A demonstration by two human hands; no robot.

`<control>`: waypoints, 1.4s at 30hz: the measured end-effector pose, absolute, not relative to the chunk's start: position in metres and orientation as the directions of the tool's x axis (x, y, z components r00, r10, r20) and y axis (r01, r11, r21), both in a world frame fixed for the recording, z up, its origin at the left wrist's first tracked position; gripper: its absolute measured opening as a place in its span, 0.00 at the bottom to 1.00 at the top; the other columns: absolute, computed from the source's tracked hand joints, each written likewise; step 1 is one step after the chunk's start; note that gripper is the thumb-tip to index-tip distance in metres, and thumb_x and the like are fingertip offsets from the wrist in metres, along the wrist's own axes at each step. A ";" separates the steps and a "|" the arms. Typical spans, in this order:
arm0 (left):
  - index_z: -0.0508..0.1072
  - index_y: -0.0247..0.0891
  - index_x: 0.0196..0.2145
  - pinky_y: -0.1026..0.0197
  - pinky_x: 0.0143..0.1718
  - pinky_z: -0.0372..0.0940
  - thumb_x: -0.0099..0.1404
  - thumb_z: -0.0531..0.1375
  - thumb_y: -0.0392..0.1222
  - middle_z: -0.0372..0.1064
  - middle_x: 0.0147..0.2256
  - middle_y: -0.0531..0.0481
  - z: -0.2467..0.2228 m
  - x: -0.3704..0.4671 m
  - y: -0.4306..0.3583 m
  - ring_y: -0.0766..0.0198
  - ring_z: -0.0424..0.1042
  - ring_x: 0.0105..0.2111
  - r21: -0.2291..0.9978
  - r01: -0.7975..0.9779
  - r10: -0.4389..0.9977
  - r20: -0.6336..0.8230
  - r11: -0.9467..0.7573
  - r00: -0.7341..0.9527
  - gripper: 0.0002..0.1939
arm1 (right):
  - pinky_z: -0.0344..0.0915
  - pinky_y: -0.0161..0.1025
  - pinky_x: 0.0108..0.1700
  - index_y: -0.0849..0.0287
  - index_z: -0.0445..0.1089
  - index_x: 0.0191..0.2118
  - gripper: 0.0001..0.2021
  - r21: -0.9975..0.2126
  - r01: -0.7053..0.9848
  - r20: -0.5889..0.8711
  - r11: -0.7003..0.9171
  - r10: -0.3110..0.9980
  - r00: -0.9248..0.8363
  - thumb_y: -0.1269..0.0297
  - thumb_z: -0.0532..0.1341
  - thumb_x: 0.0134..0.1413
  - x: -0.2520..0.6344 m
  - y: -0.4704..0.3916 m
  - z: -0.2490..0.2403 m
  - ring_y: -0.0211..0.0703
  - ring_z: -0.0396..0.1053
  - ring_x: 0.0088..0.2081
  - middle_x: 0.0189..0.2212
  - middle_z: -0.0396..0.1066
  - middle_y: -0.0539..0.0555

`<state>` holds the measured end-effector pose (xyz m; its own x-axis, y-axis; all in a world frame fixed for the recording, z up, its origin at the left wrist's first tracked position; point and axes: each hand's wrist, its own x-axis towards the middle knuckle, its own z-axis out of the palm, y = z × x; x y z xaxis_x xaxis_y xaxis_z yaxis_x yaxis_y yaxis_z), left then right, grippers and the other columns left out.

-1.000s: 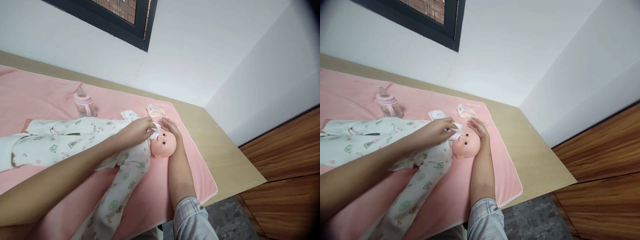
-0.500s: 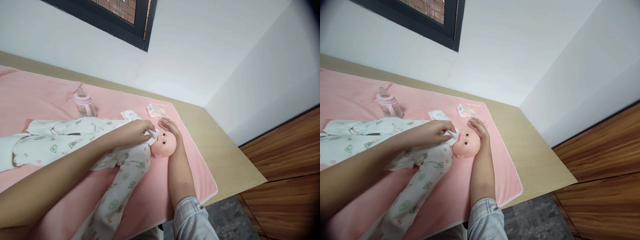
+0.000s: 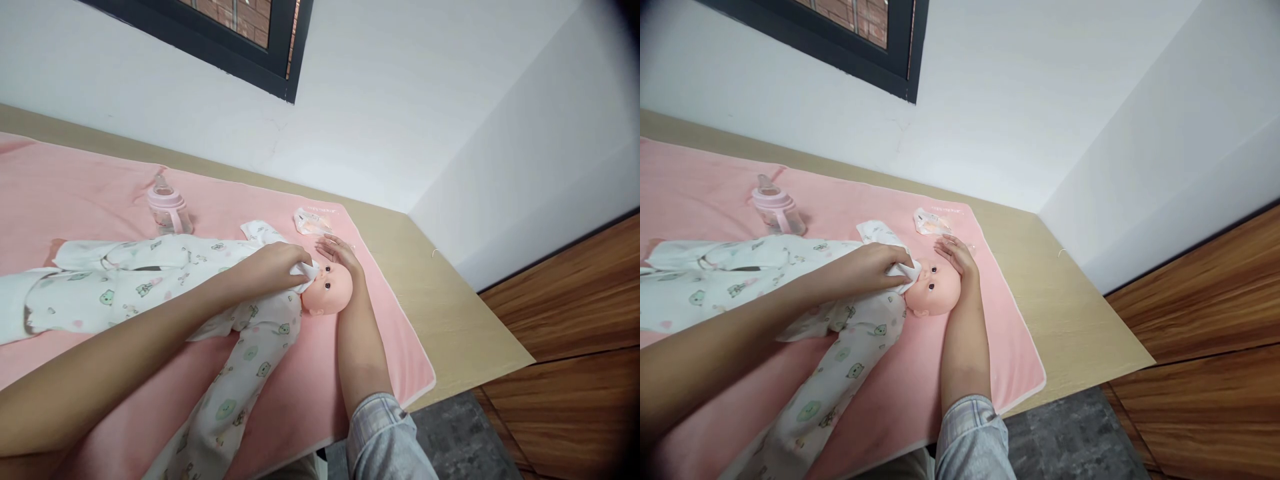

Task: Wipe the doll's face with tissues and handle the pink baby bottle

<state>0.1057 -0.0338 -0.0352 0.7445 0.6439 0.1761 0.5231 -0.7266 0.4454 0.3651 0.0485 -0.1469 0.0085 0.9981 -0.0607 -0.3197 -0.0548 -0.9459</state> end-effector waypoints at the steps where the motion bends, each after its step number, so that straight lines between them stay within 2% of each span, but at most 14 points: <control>1: 0.76 0.39 0.39 0.58 0.35 0.62 0.62 0.55 0.41 0.77 0.39 0.49 -0.036 0.105 -0.033 0.55 0.74 0.37 0.441 0.528 0.648 0.182 -0.726 0.739 0.12 | 0.67 0.47 0.62 0.57 0.68 0.43 0.13 -0.944 -0.324 -0.068 -0.061 0.998 0.012 0.70 0.67 0.51 0.365 0.049 -0.147 0.43 0.75 0.48 0.41 0.78 0.53; 5: 0.77 0.39 0.42 0.58 0.39 0.63 0.62 0.55 0.43 0.77 0.42 0.47 -0.039 0.103 -0.027 0.53 0.75 0.42 0.432 0.534 0.655 0.201 -0.726 0.728 0.14 | 0.67 0.48 0.61 0.58 0.68 0.43 0.10 -0.942 -0.325 -0.098 -0.083 0.995 0.031 0.71 0.63 0.53 0.365 0.049 -0.145 0.44 0.74 0.50 0.37 0.77 0.53; 14: 0.77 0.39 0.39 0.58 0.38 0.63 0.63 0.55 0.44 0.77 0.43 0.46 -0.045 0.101 -0.021 0.51 0.74 0.43 0.399 0.556 0.669 0.239 -0.729 0.704 0.13 | 0.67 0.48 0.59 0.59 0.68 0.43 0.10 -0.943 -0.325 -0.093 -0.077 0.995 0.034 0.73 0.61 0.54 0.364 0.048 -0.143 0.44 0.74 0.49 0.36 0.77 0.53; 23: 0.77 0.37 0.38 0.58 0.38 0.61 0.64 0.55 0.41 0.77 0.41 0.48 -0.042 0.104 -0.022 0.54 0.73 0.41 0.473 0.533 0.689 0.260 -0.701 0.676 0.11 | 0.66 0.47 0.60 0.59 0.67 0.44 0.12 -0.948 -0.310 -0.076 -0.065 0.997 0.022 0.72 0.62 0.53 0.364 0.049 -0.144 0.43 0.75 0.47 0.37 0.77 0.52; 28: 0.79 0.40 0.43 0.59 0.39 0.62 0.65 0.56 0.40 0.77 0.42 0.50 -0.044 0.104 -0.022 0.55 0.73 0.42 0.500 0.506 0.683 0.276 -0.703 0.676 0.13 | 0.67 0.46 0.59 0.60 0.66 0.45 0.12 -0.954 -0.292 -0.073 -0.064 0.997 0.020 0.72 0.62 0.54 0.364 0.048 -0.143 0.41 0.75 0.45 0.36 0.78 0.52; 33: 0.80 0.42 0.42 0.60 0.37 0.62 0.66 0.56 0.40 0.76 0.39 0.52 -0.047 0.104 -0.020 0.58 0.73 0.38 0.508 0.475 0.671 0.325 -0.718 0.667 0.13 | 0.68 0.45 0.57 0.63 0.65 0.48 0.12 -0.961 -0.271 -0.063 -0.054 0.998 0.026 0.72 0.60 0.57 0.363 0.047 -0.141 0.38 0.74 0.44 0.36 0.78 0.52; 42: 0.80 0.43 0.44 0.60 0.43 0.63 0.68 0.54 0.38 0.75 0.44 0.52 -0.052 0.105 -0.017 0.58 0.73 0.44 0.530 0.469 0.685 0.346 -0.707 0.641 0.14 | 0.69 0.45 0.56 0.61 0.66 0.46 0.12 -0.965 -0.260 -0.055 -0.046 0.998 0.026 0.71 0.62 0.55 0.362 0.046 -0.139 0.39 0.75 0.43 0.36 0.78 0.51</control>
